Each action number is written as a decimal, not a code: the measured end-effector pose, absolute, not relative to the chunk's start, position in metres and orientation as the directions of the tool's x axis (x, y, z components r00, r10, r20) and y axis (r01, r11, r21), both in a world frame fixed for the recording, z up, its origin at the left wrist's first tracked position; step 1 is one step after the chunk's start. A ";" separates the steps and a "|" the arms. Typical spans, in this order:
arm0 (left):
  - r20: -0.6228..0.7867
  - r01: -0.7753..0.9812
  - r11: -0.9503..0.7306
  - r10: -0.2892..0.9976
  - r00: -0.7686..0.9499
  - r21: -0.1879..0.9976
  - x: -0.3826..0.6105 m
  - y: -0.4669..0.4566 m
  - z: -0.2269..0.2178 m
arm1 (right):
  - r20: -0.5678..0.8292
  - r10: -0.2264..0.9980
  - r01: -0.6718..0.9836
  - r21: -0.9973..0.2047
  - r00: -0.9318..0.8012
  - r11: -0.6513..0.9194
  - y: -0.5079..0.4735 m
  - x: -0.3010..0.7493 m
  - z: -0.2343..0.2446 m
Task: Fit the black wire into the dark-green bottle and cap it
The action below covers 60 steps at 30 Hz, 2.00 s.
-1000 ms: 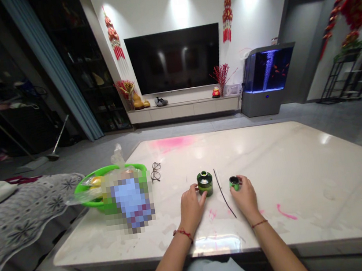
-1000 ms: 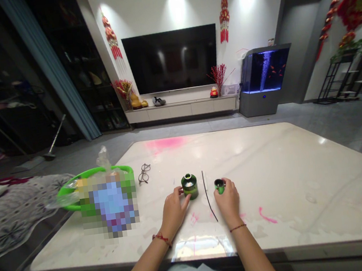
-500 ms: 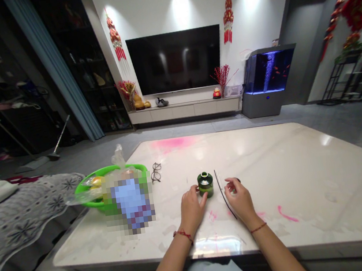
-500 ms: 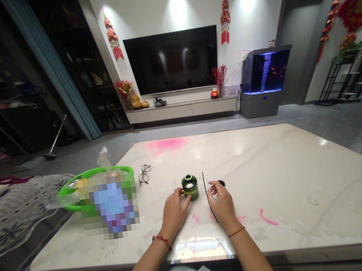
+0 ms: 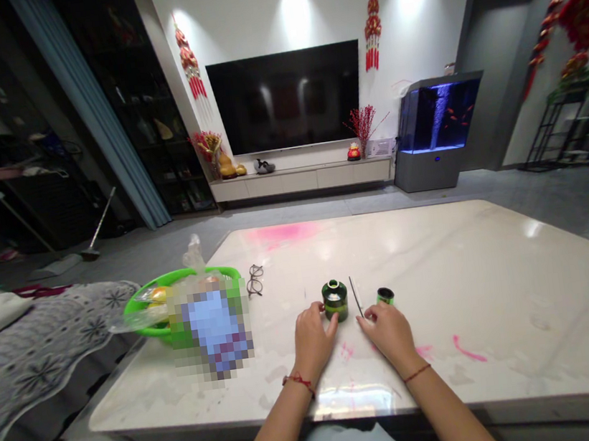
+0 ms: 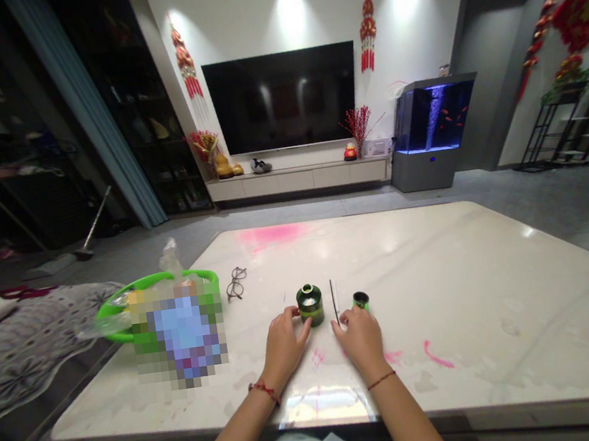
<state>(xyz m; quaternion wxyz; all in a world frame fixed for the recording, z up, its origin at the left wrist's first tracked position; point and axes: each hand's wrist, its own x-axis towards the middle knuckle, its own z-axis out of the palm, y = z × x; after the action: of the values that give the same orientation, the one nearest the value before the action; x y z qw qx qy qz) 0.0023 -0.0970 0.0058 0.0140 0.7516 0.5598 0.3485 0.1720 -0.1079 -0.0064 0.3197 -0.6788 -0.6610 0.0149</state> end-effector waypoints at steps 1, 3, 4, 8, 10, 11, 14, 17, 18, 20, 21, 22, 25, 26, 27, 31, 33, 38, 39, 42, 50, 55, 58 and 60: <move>0.510 0.832 -0.373 0.851 0.130 0.411 0.002 -0.097 0.005 | 0.405 0.906 0.893 -0.443 0.122 0.077 -0.108 0.172 -0.007; 0.511 0.833 -0.372 0.850 0.128 0.409 0.002 -0.097 0.005 | 0.405 0.906 0.898 -0.434 0.119 0.076 -0.107 0.172 -0.008; 0.512 0.833 -0.372 0.849 0.128 0.409 0.002 -0.097 0.005 | 0.407 0.906 0.899 -0.431 0.119 0.075 -0.107 0.172 -0.009; 0.510 0.832 -0.375 0.850 0.132 0.409 0.002 -0.098 0.006 | 0.432 0.894 0.907 -0.414 0.120 0.079 -0.106 0.172 -0.011; 0.511 0.831 -0.378 0.849 0.135 0.408 0.002 -0.098 0.006 | 0.454 0.884 0.915 -0.395 0.113 0.086 -0.105 0.172 -0.012; 0.513 0.831 -0.380 0.848 0.136 0.407 0.002 -0.098 0.006 | 0.465 0.879 0.919 -0.384 0.106 0.092 -0.105 0.171 -0.012; 0.517 0.831 -0.381 0.845 0.136 0.404 0.002 -0.097 0.006 | 0.499 0.862 0.928 -0.356 0.089 0.110 -0.105 0.170 -0.013; 0.526 0.829 -0.386 0.839 0.135 0.404 0.002 -0.097 0.005 | 0.518 0.850 0.928 -0.355 0.094 0.114 -0.106 0.170 -0.012; 0.531 0.828 -0.390 0.837 0.136 0.403 0.002 -0.097 0.005 | 0.522 0.847 0.926 -0.361 0.101 0.112 -0.106 0.170 -0.012; 0.539 0.829 -0.393 0.831 0.135 0.399 0.002 -0.096 0.005 | 0.529 0.840 0.917 -0.384 0.123 0.108 -0.106 0.169 -0.011; 0.542 0.830 -0.392 0.830 0.134 0.396 0.002 -0.096 0.004 | 0.533 0.835 0.910 -0.402 0.139 0.105 -0.106 0.169 -0.010; 0.544 0.833 -0.390 0.829 0.132 0.393 0.002 -0.096 0.004 | 0.536 0.830 0.901 -0.421 0.155 0.104 -0.106 0.169 -0.010; 0.543 0.837 -0.384 0.830 0.128 0.390 0.002 -0.096 0.004 | 0.538 0.819 0.862 -0.495 0.201 0.113 -0.106 0.169 -0.009; 0.541 0.836 -0.384 0.831 0.128 0.392 0.002 -0.096 0.004 | 0.533 0.818 0.843 -0.525 0.216 0.120 -0.105 0.169 -0.009; 0.539 0.834 -0.384 0.832 0.128 0.395 0.002 -0.096 0.005 | 0.525 0.819 0.819 -0.560 0.232 0.128 -0.105 0.170 -0.009; 0.524 0.833 -0.378 0.842 0.127 0.405 0.002 -0.097 0.005 | 0.489 0.815 0.693 -0.704 0.312 0.157 -0.104 0.171 -0.009; 0.521 0.835 -0.375 0.844 0.128 0.402 0.002 -0.097 0.005 | 0.484 0.805 0.629 -0.755 0.343 0.185 -0.104 0.172 -0.007; 0.616 0.864 -0.404 0.774 0.147 0.301 0.001 -0.098 0.003 | 0.517 0.789 0.536 -0.791 0.331 0.294 -0.105 0.172 -0.002; 0.648 0.874 -0.406 0.747 0.149 0.267 0.001 -0.098 0.003 | 0.536 0.787 0.540 -0.778 0.306 0.320 -0.105 0.171 -0.002; 0.725 0.905 -0.385 0.675 0.139 0.184 0.002 -0.101 0.003 | 0.603 0.771 0.577 -0.710 0.203 0.404 -0.106 0.169 -0.001; 0.788 0.951 -0.295 0.607 0.107 0.098 -0.001 -0.100 0.004 | 0.686 0.727 0.734 -0.509 0.030 0.450 -0.107 0.167 -0.003; 0.787 0.960 -0.240 0.615 0.037 0.143 -0.003 -0.099 0.007 | 0.706 0.706 0.776 -0.422 -0.043 0.469 -0.108 0.167 -0.004; 0.795 0.954 -0.240 0.606 0.005 0.177 -0.004 -0.098 0.008 | 0.718 0.693 0.782 -0.394 -0.066 0.483 -0.108 0.167 -0.003; 0.792 0.948 -0.245 0.610 -0.013 0.204 -0.005 -0.098 0.008 | 0.720 0.690 0.780 -0.394 -0.067 0.486 -0.107 0.167 -0.002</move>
<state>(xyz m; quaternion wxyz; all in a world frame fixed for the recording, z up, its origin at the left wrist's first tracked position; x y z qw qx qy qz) -0.0046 -0.0978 0.0080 -0.2043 0.6722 0.5794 0.4130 0.1666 -0.1074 -0.0024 0.4606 -0.5045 -0.7286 -0.0487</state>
